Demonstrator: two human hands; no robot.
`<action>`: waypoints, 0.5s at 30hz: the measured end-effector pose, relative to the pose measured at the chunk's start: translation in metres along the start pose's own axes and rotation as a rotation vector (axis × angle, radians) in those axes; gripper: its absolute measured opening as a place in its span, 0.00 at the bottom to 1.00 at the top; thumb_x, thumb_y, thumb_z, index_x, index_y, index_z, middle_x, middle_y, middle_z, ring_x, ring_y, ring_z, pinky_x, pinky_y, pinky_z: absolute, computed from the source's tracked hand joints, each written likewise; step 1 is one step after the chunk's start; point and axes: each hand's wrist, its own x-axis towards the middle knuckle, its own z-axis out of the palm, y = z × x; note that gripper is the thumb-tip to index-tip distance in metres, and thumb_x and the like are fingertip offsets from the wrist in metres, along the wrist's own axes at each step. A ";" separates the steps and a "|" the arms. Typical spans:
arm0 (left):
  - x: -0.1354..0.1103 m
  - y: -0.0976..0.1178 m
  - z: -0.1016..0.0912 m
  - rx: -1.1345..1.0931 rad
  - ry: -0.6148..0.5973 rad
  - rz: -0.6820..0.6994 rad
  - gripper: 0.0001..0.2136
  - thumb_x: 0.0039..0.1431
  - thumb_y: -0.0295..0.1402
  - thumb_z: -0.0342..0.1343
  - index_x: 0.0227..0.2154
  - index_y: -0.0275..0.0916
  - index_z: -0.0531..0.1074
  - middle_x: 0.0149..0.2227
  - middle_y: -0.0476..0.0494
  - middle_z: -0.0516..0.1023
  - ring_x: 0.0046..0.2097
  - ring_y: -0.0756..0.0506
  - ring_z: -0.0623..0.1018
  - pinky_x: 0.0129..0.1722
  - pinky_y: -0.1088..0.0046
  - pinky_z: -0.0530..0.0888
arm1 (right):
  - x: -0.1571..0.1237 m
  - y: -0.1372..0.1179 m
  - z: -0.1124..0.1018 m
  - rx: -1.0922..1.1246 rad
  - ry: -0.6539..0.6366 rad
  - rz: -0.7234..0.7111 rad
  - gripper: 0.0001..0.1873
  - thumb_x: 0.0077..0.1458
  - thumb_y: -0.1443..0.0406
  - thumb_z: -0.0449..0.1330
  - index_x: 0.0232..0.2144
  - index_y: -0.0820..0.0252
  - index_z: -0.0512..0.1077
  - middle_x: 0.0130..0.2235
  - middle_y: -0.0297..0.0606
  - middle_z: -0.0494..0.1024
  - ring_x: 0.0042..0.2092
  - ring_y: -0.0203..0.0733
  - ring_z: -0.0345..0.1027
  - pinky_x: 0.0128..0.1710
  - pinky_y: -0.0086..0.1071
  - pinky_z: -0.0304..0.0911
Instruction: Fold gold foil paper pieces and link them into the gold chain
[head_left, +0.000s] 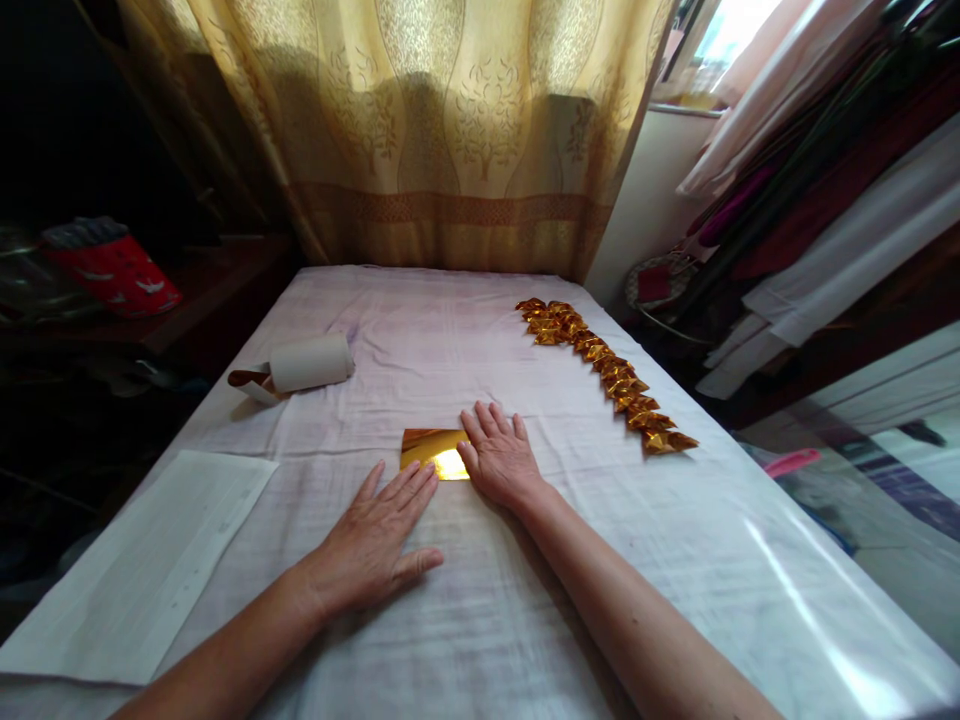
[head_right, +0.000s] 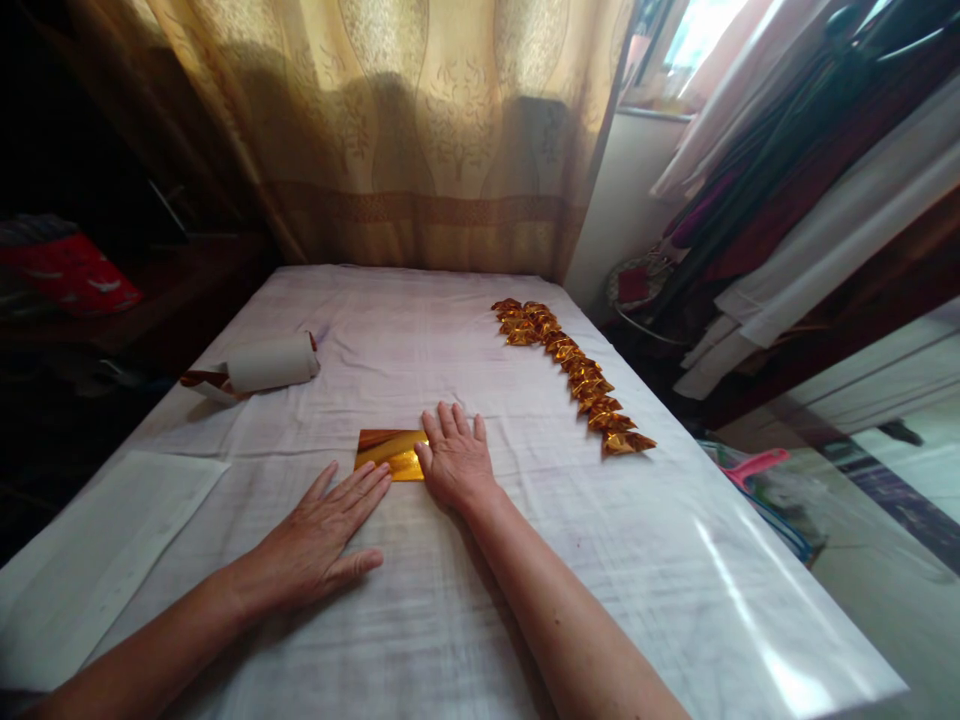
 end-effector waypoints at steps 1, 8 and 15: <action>-0.004 -0.003 -0.001 0.001 -0.008 -0.010 0.37 0.64 0.59 0.40 0.69 0.42 0.50 0.70 0.38 0.52 0.71 0.37 0.54 0.68 0.51 0.42 | 0.000 0.000 0.000 0.003 0.000 0.000 0.29 0.68 0.54 0.45 0.67 0.53 0.56 0.71 0.44 0.51 0.71 0.54 0.42 0.67 0.58 0.38; -0.024 -0.024 -0.007 0.045 0.069 -0.048 0.33 0.65 0.57 0.43 0.65 0.41 0.61 0.66 0.36 0.63 0.67 0.35 0.63 0.67 0.48 0.47 | 0.000 0.001 0.001 0.002 -0.006 0.007 0.29 0.68 0.54 0.45 0.67 0.53 0.57 0.71 0.43 0.51 0.71 0.54 0.42 0.67 0.57 0.36; 0.006 -0.018 -0.027 0.083 0.335 -0.074 0.20 0.70 0.45 0.42 0.41 0.43 0.79 0.45 0.44 0.83 0.52 0.41 0.77 0.66 0.51 0.53 | -0.001 -0.002 -0.001 0.001 -0.002 0.007 0.29 0.68 0.54 0.45 0.67 0.53 0.57 0.71 0.44 0.51 0.71 0.54 0.41 0.67 0.58 0.37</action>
